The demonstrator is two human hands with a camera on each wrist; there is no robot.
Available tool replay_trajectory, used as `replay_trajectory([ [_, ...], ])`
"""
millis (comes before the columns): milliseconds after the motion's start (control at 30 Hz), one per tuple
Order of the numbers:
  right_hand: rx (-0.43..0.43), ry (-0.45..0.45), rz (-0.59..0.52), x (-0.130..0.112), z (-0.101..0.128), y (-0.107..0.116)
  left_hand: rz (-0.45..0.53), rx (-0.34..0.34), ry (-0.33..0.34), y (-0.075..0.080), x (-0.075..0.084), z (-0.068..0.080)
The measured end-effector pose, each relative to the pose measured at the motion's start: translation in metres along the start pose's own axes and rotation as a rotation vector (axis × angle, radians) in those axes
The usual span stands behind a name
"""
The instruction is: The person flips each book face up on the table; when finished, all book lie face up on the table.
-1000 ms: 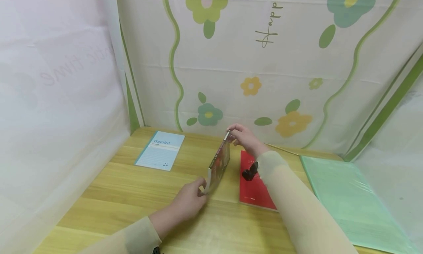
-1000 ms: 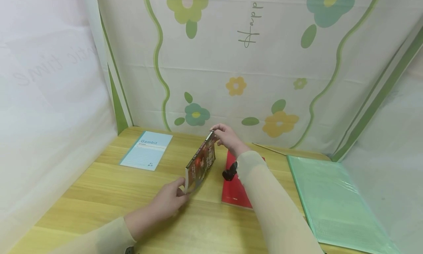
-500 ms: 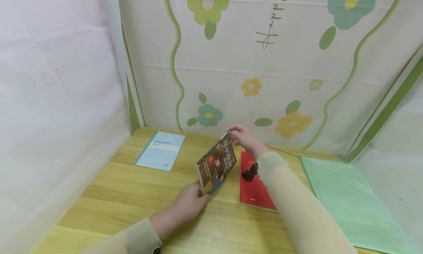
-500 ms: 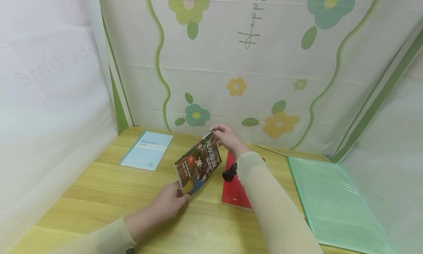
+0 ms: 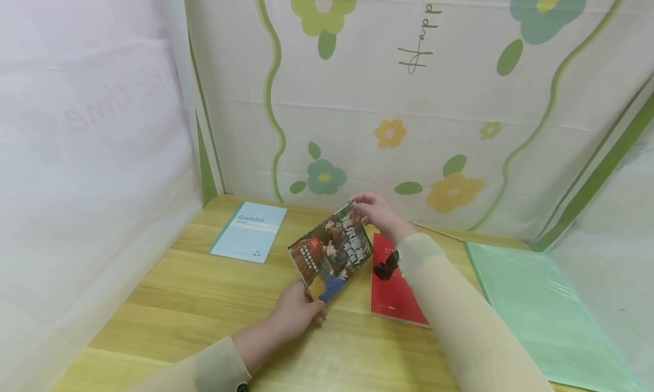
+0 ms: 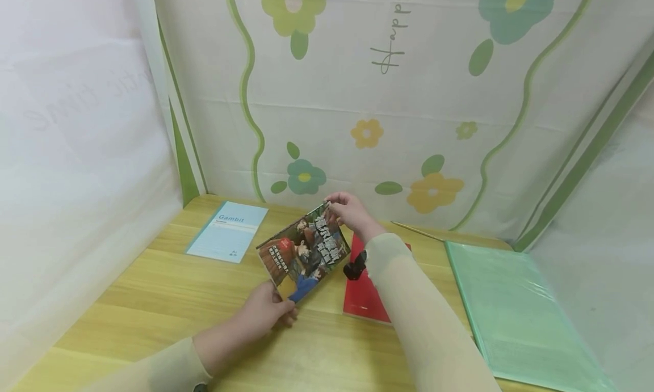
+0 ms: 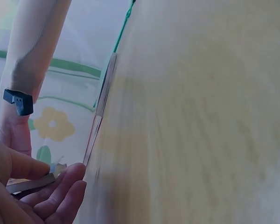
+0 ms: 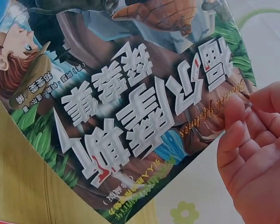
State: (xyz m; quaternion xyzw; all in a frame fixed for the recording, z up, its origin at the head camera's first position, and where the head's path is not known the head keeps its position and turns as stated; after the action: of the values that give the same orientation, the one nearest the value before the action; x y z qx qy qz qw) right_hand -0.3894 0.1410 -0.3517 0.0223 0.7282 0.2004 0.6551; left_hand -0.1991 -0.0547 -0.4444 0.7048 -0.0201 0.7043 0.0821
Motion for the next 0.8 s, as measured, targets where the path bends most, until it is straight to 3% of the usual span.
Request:
replay_trajectory([
  [433, -0.021, 0.030, 0.028, 0.002, -0.005, -0.007, 0.070, -0.003, 0.086, -0.013, -0.002, 0.003],
  [800, -0.024, 0.024, 0.016, 0.003, -0.012, -0.016, 0.352, -0.066, 0.220, -0.025, -0.007, 0.006],
])
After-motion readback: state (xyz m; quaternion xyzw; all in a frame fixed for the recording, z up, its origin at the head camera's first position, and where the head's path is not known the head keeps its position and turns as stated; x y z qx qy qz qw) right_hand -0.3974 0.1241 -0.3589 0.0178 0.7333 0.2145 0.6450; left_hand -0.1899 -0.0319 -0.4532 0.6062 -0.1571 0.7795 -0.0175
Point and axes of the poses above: each hand's wrist, its own z-axis away from the middle knuckle, its own y-axis out of the back of the hand, x = y × z, the point moved 2 cm from there along -z, towards the middle knuckle, and after that the axes turned 5 degrees about x, right-handed, at the moved point
